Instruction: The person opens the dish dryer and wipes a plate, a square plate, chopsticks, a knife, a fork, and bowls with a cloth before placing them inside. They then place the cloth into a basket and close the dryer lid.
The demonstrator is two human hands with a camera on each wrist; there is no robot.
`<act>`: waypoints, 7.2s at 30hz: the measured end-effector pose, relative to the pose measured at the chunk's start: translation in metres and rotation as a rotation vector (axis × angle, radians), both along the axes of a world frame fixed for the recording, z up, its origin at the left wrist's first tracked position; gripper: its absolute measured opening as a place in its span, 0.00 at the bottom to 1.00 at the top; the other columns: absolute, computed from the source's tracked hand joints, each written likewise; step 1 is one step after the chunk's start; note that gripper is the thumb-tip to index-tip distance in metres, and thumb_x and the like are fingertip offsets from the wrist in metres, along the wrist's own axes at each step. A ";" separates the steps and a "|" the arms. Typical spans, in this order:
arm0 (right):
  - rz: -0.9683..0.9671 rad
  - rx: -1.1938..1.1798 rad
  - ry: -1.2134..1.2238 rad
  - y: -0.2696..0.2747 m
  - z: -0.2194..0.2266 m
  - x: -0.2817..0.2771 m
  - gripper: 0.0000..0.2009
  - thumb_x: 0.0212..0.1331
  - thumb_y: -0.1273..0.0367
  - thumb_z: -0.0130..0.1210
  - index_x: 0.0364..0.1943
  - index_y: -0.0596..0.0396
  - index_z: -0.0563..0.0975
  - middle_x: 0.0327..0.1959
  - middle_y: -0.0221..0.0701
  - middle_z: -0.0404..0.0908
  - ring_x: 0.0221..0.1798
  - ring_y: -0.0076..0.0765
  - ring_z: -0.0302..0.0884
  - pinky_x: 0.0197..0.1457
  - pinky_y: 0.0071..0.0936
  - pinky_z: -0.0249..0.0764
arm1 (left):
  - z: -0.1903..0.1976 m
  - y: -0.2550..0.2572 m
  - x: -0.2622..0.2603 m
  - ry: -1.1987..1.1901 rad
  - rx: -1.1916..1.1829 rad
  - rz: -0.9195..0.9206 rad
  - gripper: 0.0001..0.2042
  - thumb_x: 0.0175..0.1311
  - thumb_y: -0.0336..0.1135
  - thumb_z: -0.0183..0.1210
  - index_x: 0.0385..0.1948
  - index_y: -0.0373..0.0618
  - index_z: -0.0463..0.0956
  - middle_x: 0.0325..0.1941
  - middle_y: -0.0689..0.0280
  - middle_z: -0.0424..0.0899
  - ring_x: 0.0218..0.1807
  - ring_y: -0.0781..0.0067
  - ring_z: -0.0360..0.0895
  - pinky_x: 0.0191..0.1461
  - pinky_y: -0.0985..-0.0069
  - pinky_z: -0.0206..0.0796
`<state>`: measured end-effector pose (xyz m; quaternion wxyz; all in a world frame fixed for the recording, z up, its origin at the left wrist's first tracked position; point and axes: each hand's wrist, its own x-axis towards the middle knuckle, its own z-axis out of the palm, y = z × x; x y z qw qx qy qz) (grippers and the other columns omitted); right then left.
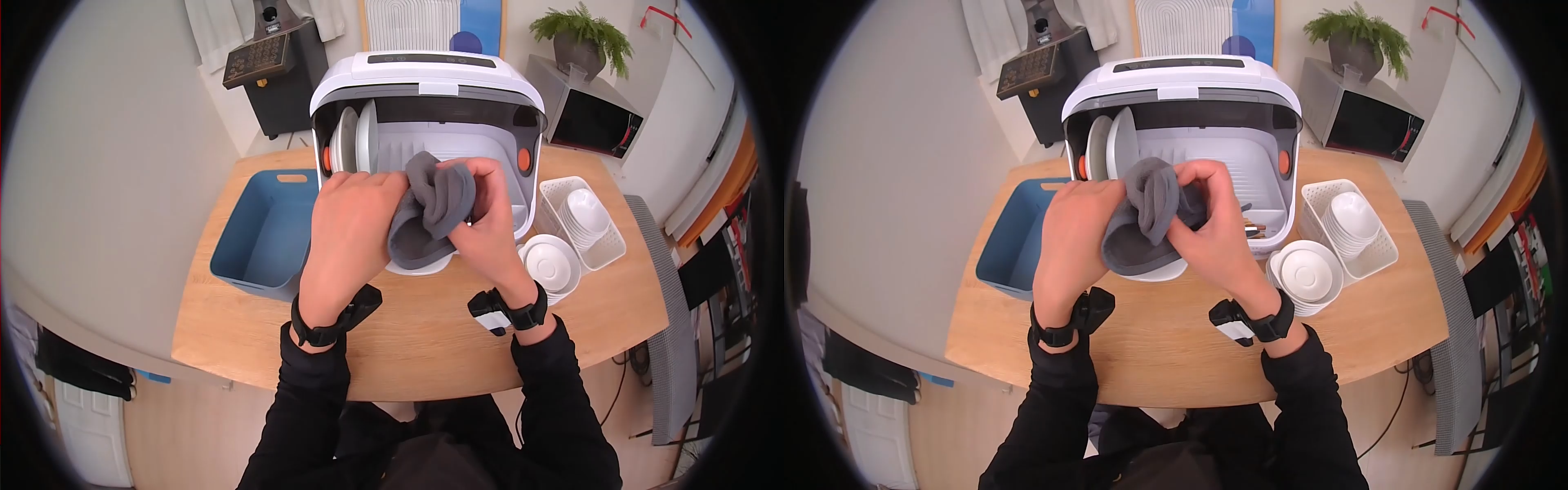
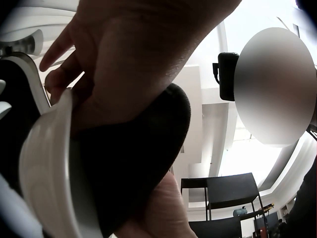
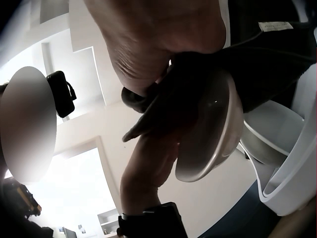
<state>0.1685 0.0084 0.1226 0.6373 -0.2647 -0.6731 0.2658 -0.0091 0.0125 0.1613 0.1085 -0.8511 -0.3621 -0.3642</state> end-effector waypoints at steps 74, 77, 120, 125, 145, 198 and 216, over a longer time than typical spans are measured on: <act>-0.404 0.632 -0.644 0.003 0.028 0.031 0.27 0.42 0.85 0.52 0.52 0.53 0.77 0.55 0.35 0.78 0.59 0.50 0.74 0.57 0.37 0.74 | -0.015 0.044 0.019 -1.269 -1.054 -0.355 0.17 0.70 0.47 0.53 0.34 0.40 0.79 0.34 0.67 0.83 0.35 0.80 0.75 0.44 0.80 0.65; -0.205 0.414 -0.676 0.004 0.022 0.037 0.33 0.43 0.88 0.49 0.59 0.51 0.73 0.61 0.37 0.74 0.64 0.48 0.71 0.60 0.36 0.72 | -0.023 0.054 0.005 -1.219 -0.897 -0.336 0.14 0.70 0.42 0.54 0.41 0.39 0.79 0.34 0.70 0.82 0.38 0.83 0.74 0.47 0.80 0.65; -0.495 -0.082 -0.198 0.009 0.009 0.032 0.24 0.59 0.72 0.57 0.57 0.57 0.60 0.52 0.38 0.75 0.49 0.38 0.78 0.53 0.31 0.73 | -0.016 0.023 0.021 -0.512 -0.450 0.032 0.18 0.72 0.41 0.47 0.25 0.34 0.73 0.16 0.53 0.74 0.20 0.53 0.72 0.26 0.64 0.61; -0.748 0.171 -0.462 -0.006 0.013 0.025 0.28 0.44 0.79 0.61 0.54 0.50 0.69 0.47 0.37 0.74 0.45 0.49 0.77 0.45 0.36 0.74 | -0.016 0.016 0.028 -0.433 -0.321 0.092 0.16 0.72 0.38 0.46 0.27 0.36 0.73 0.17 0.50 0.74 0.23 0.45 0.73 0.27 0.60 0.62; -0.981 -0.166 -0.800 -0.072 0.032 0.163 0.20 0.43 0.79 0.59 0.44 0.45 0.81 0.40 0.36 0.78 0.43 0.49 0.79 0.42 0.38 0.75 | -0.048 0.131 0.104 -0.452 -0.710 -0.142 0.15 0.67 0.34 0.44 0.40 0.31 0.76 0.20 0.56 0.80 0.17 0.70 0.75 0.26 0.68 0.66; -1.073 -0.283 -0.579 -0.145 0.014 0.255 0.23 0.48 0.76 0.59 0.51 0.43 0.77 0.43 0.32 0.79 0.42 0.45 0.80 0.42 0.34 0.75 | -0.035 0.130 0.203 0.257 -0.302 0.055 0.11 0.55 0.38 0.57 0.36 0.46 0.80 0.32 0.56 0.84 0.38 0.53 0.82 0.41 0.60 0.73; -1.140 -0.315 -0.618 -0.180 0.014 0.263 0.24 0.48 0.76 0.59 0.54 0.46 0.75 0.45 0.34 0.79 0.43 0.44 0.80 0.44 0.34 0.75 | -0.054 0.105 0.328 0.431 -0.612 -0.196 0.16 0.47 0.41 0.61 0.29 0.34 0.83 0.32 0.48 0.84 0.38 0.49 0.82 0.44 0.62 0.73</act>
